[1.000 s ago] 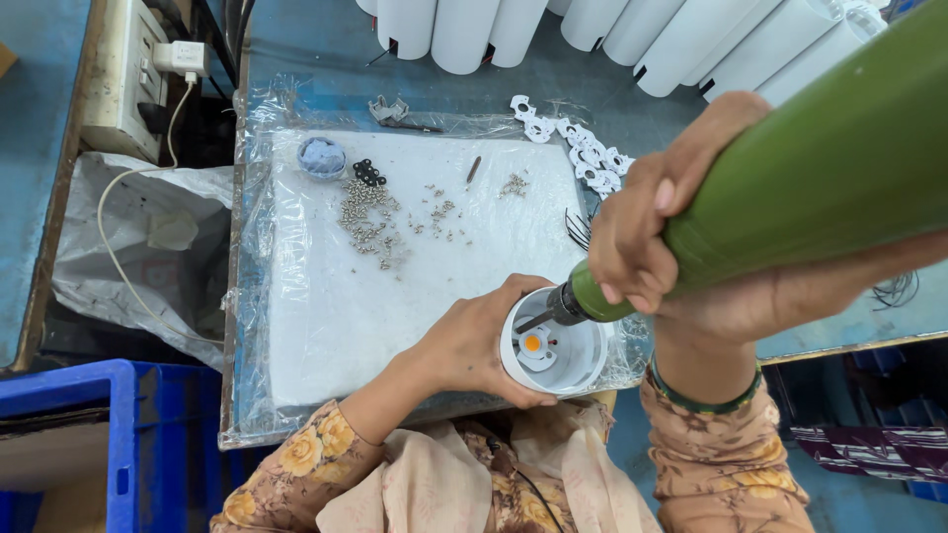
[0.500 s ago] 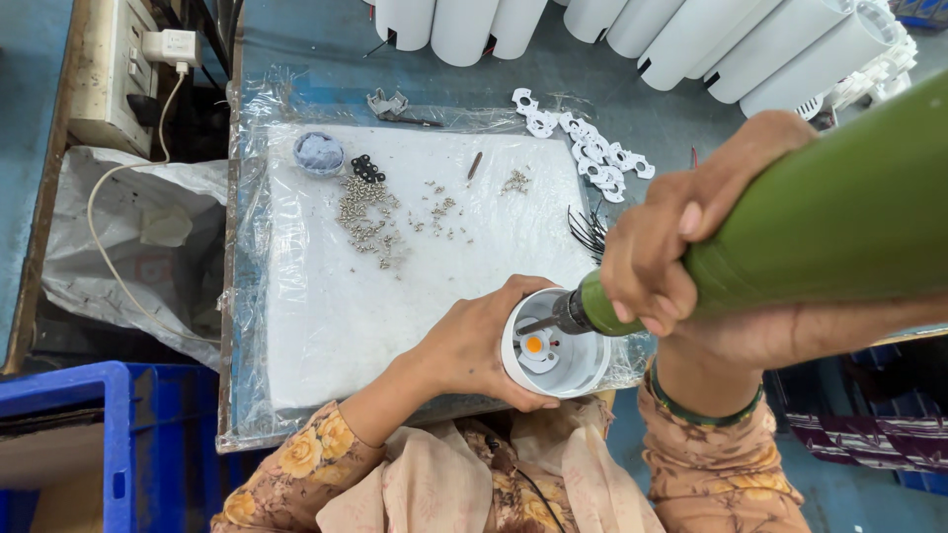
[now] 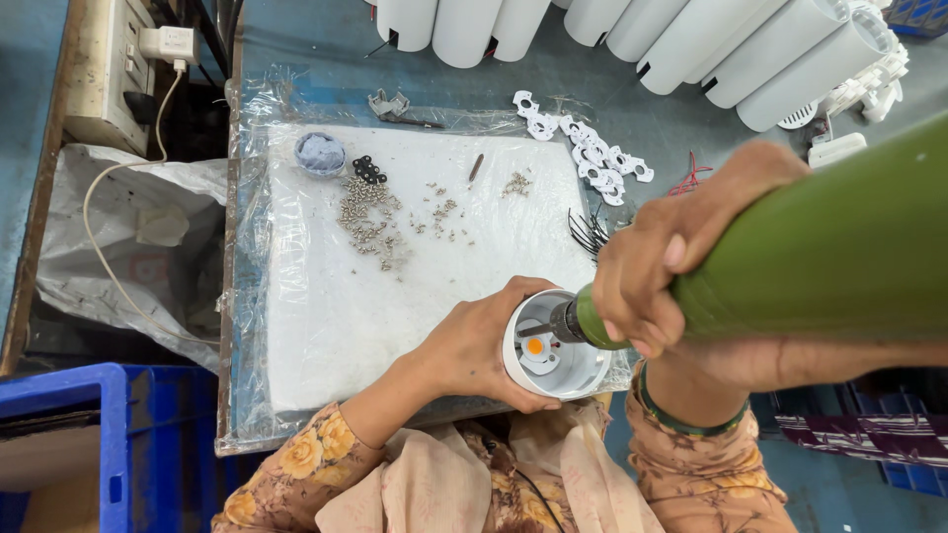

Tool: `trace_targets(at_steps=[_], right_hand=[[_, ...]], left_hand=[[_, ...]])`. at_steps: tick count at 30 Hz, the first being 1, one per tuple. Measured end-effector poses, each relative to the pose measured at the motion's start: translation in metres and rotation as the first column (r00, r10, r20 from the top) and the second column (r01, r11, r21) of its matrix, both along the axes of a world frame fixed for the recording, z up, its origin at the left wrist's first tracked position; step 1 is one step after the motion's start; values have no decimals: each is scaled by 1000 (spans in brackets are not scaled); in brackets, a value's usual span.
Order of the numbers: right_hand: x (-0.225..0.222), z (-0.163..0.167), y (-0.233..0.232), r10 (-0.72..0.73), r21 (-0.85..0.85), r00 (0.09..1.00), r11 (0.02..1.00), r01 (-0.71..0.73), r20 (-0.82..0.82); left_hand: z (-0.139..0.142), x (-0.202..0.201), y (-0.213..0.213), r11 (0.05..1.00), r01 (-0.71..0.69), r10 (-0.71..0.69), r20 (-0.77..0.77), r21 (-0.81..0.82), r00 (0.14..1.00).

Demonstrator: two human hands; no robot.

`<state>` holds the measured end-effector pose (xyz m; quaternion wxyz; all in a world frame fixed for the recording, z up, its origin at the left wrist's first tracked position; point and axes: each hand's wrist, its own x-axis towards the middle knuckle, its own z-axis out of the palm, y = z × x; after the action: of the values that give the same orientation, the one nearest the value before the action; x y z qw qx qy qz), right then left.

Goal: The person assembles LED light fixtures by inserting LED modules into white cylindrical housings, securing them with screws using a power screwdriver, and connecting wires. The person repeats this process for multiple units.

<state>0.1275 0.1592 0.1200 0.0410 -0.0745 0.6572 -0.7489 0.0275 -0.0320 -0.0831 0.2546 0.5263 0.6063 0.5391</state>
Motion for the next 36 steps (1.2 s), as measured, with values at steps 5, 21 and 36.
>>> trace_targets(at_steps=[5,21,36], right_hand=[[4,-14,1,-22,-25,992,1000,19,-125],[9,-11,3,-36,66,998,997,40,-56],[14,-48,3,-194,-163,933,975,150,-303]], left_hand=[[0,0,-1,1000,-2,2,5,8,1000],[-1,0,-4,999,7,-8,14,33,1000],[10,5,-7,1000,23,-22,-57,6,998]])
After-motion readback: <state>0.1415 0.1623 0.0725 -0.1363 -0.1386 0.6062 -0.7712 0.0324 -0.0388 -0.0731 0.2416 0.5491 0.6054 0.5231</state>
